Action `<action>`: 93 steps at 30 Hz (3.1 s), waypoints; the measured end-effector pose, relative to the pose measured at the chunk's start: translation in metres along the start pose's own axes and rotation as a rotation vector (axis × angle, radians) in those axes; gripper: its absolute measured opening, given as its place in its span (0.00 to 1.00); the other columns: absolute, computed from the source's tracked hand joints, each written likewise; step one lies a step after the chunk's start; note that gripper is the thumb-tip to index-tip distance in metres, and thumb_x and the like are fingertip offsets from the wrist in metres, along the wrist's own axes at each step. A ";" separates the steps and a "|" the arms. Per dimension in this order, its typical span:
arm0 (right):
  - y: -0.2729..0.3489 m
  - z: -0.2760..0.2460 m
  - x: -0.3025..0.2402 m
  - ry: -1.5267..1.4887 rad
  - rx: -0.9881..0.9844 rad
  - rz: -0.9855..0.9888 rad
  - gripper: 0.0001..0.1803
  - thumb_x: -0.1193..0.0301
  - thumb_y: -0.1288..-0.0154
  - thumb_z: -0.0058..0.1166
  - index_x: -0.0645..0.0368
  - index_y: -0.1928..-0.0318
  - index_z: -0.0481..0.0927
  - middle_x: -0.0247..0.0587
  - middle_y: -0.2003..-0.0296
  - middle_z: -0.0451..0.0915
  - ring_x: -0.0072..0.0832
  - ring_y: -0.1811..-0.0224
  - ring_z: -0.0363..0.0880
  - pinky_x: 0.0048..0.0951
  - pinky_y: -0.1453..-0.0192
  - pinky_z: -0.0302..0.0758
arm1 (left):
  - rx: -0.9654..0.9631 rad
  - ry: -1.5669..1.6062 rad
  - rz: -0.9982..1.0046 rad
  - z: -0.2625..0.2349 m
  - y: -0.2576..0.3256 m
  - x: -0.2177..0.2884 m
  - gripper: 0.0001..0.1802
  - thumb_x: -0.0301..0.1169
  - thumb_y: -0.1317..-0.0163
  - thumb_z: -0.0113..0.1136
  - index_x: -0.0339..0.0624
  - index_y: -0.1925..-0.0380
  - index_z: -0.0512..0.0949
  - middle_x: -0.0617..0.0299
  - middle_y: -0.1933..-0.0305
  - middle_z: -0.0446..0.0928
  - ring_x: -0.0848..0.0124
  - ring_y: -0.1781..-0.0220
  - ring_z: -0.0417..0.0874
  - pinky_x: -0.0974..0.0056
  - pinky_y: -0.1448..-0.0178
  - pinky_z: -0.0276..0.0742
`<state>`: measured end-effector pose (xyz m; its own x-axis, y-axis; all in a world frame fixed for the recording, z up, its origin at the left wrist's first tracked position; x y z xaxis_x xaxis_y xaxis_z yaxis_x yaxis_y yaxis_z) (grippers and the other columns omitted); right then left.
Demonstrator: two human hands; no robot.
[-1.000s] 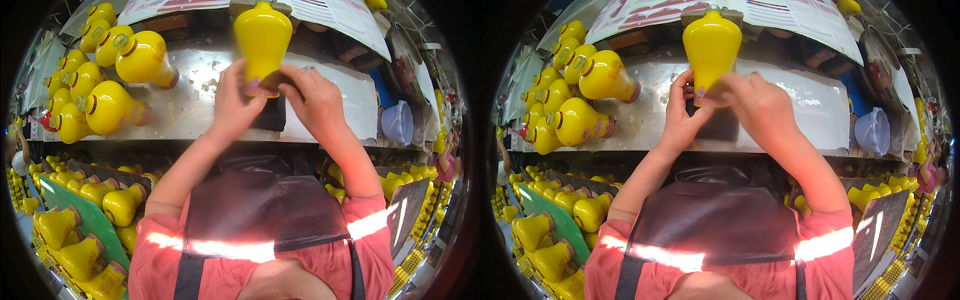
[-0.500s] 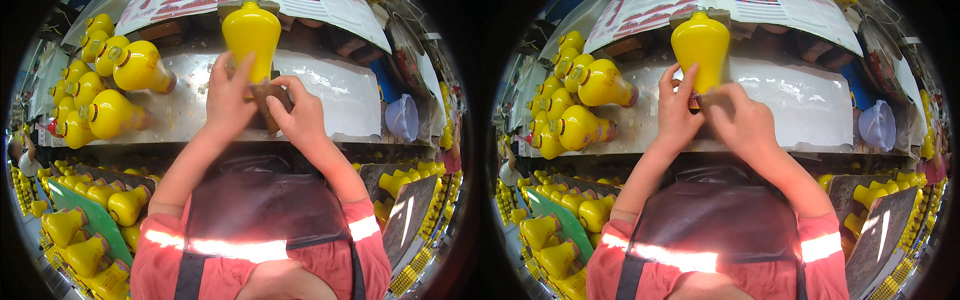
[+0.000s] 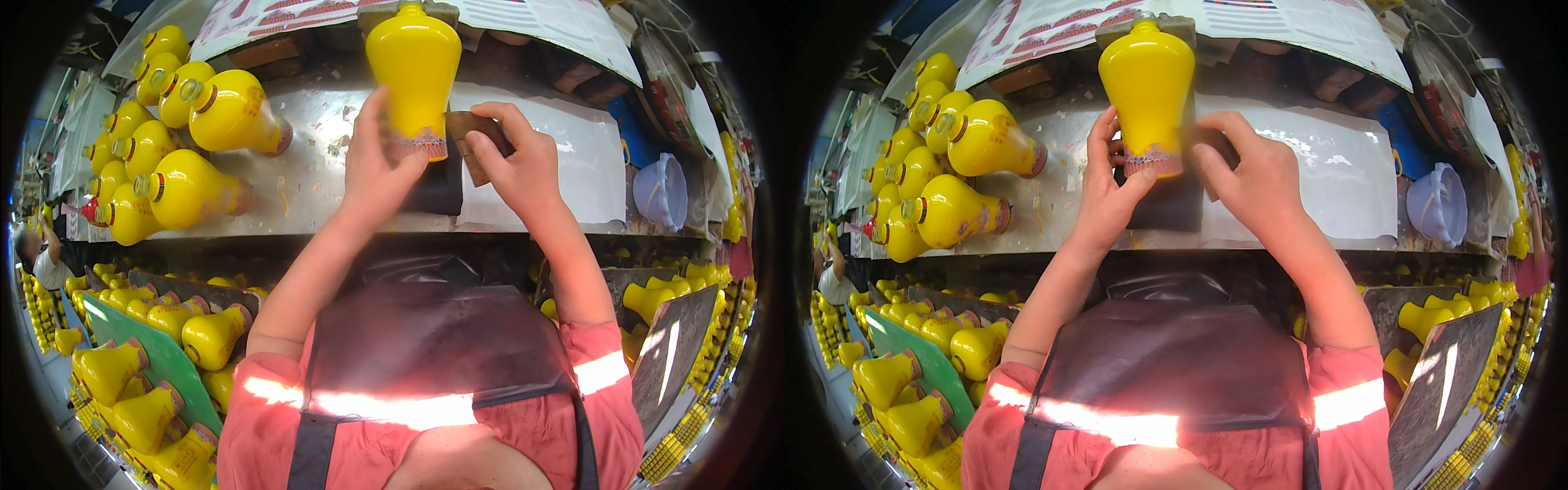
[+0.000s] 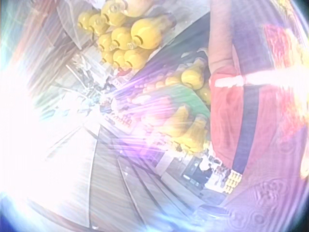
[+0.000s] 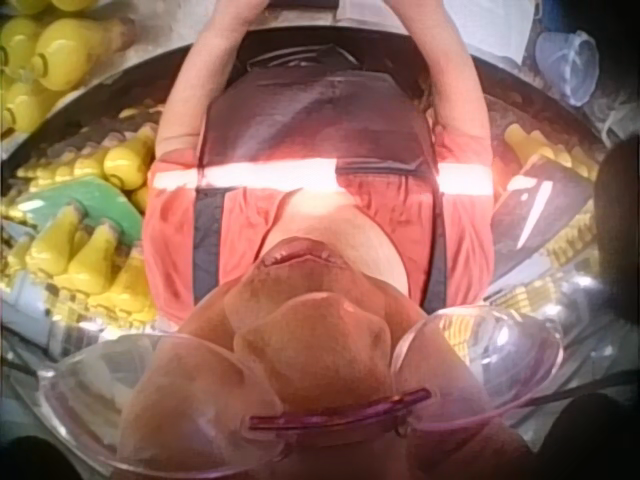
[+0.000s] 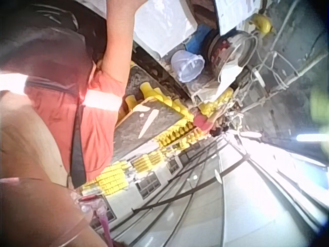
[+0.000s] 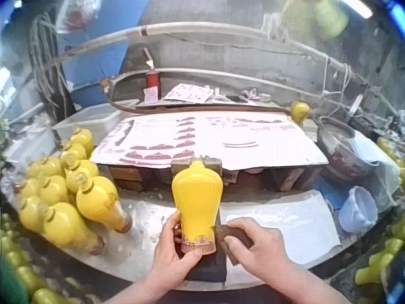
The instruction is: The person applies printed labels to yellow plastic bottles on a workbench. They peel each label from a sheet, align it on the bottle, and smooth it down with their fingers, repeating the process for multiple bottles.
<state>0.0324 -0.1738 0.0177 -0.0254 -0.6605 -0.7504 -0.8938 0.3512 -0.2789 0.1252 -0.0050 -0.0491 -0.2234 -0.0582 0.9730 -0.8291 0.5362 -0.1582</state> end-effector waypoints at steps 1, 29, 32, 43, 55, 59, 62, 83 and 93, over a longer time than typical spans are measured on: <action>-0.002 0.001 -0.010 0.052 -0.023 -0.139 0.13 0.71 0.34 0.65 0.50 0.49 0.84 0.46 0.66 0.88 0.42 0.67 0.88 0.36 0.65 0.82 | 0.019 0.009 -0.021 0.001 0.000 0.000 0.51 0.32 0.40 0.68 0.44 0.19 0.51 0.51 0.24 0.63 0.64 0.35 0.72 0.57 0.31 0.69; 0.026 -0.009 -0.038 0.322 0.354 -0.590 0.17 0.81 0.45 0.74 0.54 0.55 0.87 0.37 0.66 0.87 0.35 0.69 0.85 0.32 0.66 0.79 | 0.205 -0.005 -0.041 -0.001 -0.022 0.002 0.42 0.36 0.37 0.67 0.40 0.26 0.58 0.46 0.33 0.69 0.53 0.32 0.74 0.50 0.28 0.71; 0.028 0.001 -0.051 0.240 0.220 -0.687 0.18 0.81 0.46 0.75 0.53 0.54 0.87 0.36 0.65 0.88 0.35 0.69 0.84 0.33 0.66 0.79 | 0.193 0.110 -0.048 0.000 -0.021 -0.002 0.41 0.36 0.35 0.65 0.41 0.26 0.58 0.46 0.31 0.68 0.53 0.31 0.73 0.50 0.28 0.71; -0.003 0.014 -0.011 0.157 -0.106 0.103 0.13 0.68 0.32 0.63 0.56 0.49 0.81 0.49 0.64 0.87 0.48 0.62 0.88 0.38 0.57 0.82 | -0.062 -0.291 0.215 -0.004 -0.003 0.017 0.57 0.34 0.50 0.76 0.43 0.21 0.55 0.45 0.24 0.59 0.49 0.28 0.70 0.47 0.24 0.67; 0.025 0.031 0.037 -0.240 -0.046 0.346 0.13 0.63 0.29 0.59 0.58 0.51 0.79 0.47 0.68 0.84 0.31 0.70 0.81 0.33 0.62 0.77 | 0.019 -0.474 0.330 -0.003 -0.003 0.024 0.55 0.30 0.51 0.80 0.41 0.22 0.63 0.40 0.21 0.60 0.44 0.25 0.71 0.52 0.28 0.73; 0.022 0.014 0.017 -0.265 0.093 0.196 0.11 0.66 0.29 0.61 0.59 0.53 0.80 0.41 0.69 0.84 0.22 0.70 0.78 0.29 0.64 0.75 | 0.079 -0.556 0.323 -0.002 0.002 0.023 0.58 0.29 0.50 0.80 0.41 0.19 0.58 0.40 0.20 0.60 0.44 0.24 0.70 0.51 0.27 0.73; 0.026 0.028 0.002 -0.046 -0.095 0.149 0.12 0.68 0.29 0.61 0.62 0.52 0.80 0.41 0.61 0.85 0.22 0.57 0.82 0.28 0.51 0.78 | 0.093 -0.643 0.234 0.003 0.000 0.020 0.58 0.28 0.50 0.80 0.40 0.19 0.58 0.41 0.20 0.59 0.45 0.23 0.69 0.52 0.25 0.71; 0.013 0.068 0.025 -0.486 -0.246 0.390 0.28 0.58 0.25 0.59 0.59 0.32 0.78 0.44 0.46 0.87 0.26 0.46 0.83 0.31 0.38 0.76 | -0.032 -0.406 0.080 0.009 0.000 0.010 0.43 0.42 0.24 0.50 0.27 0.19 0.47 0.35 0.23 0.59 0.41 0.21 0.61 0.48 0.18 0.53; 0.018 0.068 0.038 -0.596 -0.241 0.537 0.28 0.57 0.24 0.57 0.59 0.30 0.77 0.47 0.45 0.87 0.29 0.44 0.83 0.31 0.37 0.76 | 0.015 -0.370 0.134 0.005 -0.004 0.008 0.44 0.43 0.25 0.50 0.28 0.20 0.48 0.35 0.23 0.60 0.41 0.21 0.61 0.49 0.18 0.54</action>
<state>0.0457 -0.1470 -0.0565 -0.2951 0.0412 -0.9546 -0.9005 0.3219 0.2923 0.1238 -0.0118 -0.0412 -0.4978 -0.2892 0.8177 -0.7867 0.5474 -0.2854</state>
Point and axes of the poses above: each hand's wrist, its own y-axis away from the middle knuckle, its own z-axis out of the palm, x = y × z, the point moved 8 cm from there along -y, towards the middle knuckle
